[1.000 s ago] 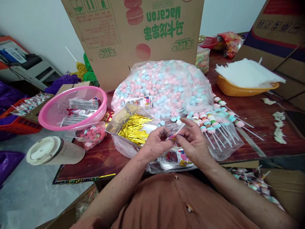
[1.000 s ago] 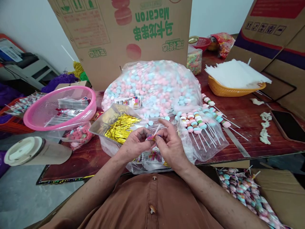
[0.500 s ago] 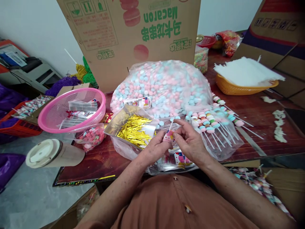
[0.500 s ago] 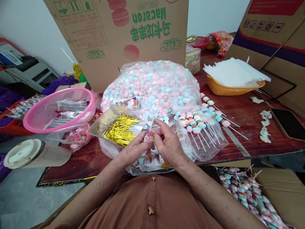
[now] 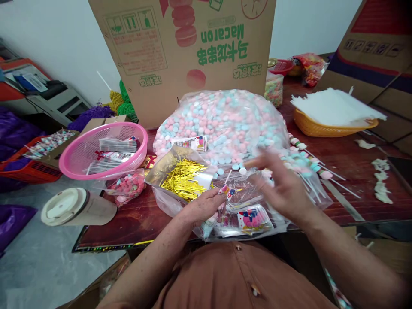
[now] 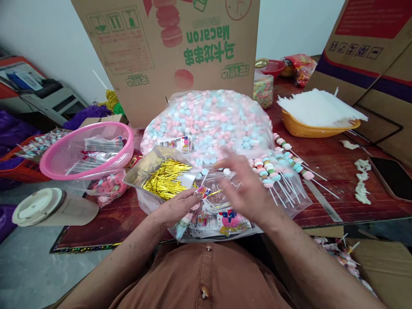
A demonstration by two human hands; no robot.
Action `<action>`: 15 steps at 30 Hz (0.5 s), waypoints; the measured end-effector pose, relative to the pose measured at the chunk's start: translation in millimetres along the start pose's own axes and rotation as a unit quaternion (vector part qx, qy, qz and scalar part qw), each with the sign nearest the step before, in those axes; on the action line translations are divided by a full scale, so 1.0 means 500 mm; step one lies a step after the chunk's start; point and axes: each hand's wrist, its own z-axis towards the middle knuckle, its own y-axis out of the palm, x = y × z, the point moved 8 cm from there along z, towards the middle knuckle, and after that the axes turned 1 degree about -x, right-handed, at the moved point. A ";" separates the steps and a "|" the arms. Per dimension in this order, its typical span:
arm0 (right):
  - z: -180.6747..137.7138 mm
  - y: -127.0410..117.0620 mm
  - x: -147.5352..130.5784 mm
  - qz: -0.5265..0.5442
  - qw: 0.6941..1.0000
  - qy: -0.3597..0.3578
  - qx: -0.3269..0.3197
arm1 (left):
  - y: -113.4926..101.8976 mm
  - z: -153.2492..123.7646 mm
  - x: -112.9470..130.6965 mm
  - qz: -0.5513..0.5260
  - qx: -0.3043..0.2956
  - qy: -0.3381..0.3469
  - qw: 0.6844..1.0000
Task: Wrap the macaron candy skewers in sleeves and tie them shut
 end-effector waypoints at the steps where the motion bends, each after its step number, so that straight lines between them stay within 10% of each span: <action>1: -0.007 0.029 -0.029 -0.079 0.989 -0.096 -0.084 | 0.001 0.000 0.003 0.002 -0.008 0.012 1.000; 4: -0.064 0.116 -0.053 -0.238 0.893 -0.273 -0.268 | 0.020 -0.002 0.008 0.049 -0.077 0.032 0.995; 8: -0.104 0.164 -0.024 -0.291 0.842 -0.269 -0.366 | 0.034 -0.017 0.007 0.234 -0.128 0.057 0.962; 13: -0.126 0.180 0.018 -0.066 0.868 0.014 -0.493 | 0.036 -0.057 0.018 0.530 -0.097 0.122 0.834; 15: -0.156 0.197 0.040 0.123 0.823 0.227 -0.507 | 0.048 -0.082 0.023 0.606 -0.099 0.184 0.768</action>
